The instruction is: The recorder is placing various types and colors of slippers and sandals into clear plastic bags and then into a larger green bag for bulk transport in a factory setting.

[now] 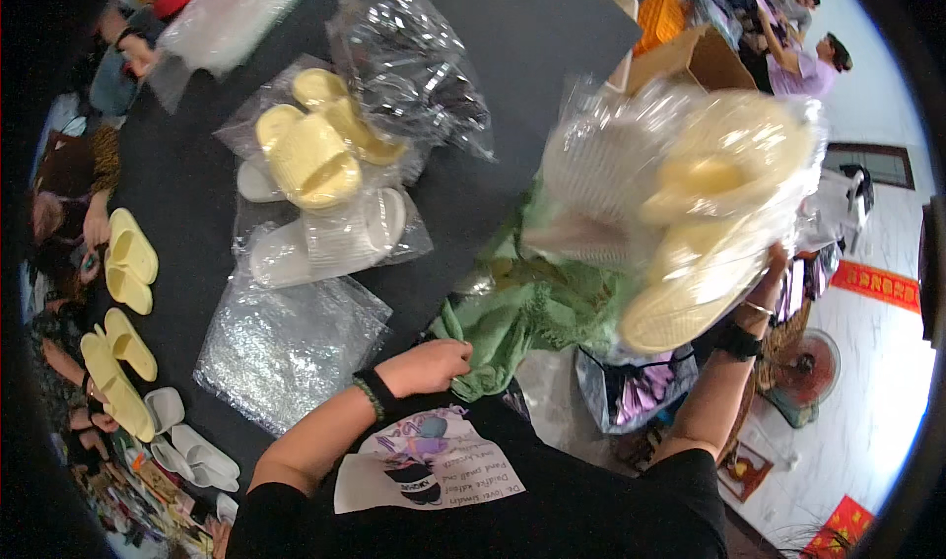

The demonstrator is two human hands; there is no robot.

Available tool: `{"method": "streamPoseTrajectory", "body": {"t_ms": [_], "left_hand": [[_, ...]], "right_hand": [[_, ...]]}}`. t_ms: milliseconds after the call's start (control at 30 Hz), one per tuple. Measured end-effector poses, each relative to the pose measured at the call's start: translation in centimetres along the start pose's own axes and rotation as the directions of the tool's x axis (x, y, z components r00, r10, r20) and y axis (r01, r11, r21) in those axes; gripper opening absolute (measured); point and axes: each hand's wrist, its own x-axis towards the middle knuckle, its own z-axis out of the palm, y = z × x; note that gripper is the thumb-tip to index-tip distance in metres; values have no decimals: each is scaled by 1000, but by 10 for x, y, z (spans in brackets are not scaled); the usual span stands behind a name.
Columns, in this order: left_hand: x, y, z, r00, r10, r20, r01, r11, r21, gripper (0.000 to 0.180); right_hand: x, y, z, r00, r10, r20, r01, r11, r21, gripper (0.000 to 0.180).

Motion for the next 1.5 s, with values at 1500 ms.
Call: {"method": "streamPoseTrajectory", "body": {"t_ms": [1500], "left_hand": [[38, 3, -19, 1000, 20, 0, -20, 1000, 1, 8]], "right_hand": [[-59, 362, -179, 530, 713, -459, 158, -615, -772, 35]]}}
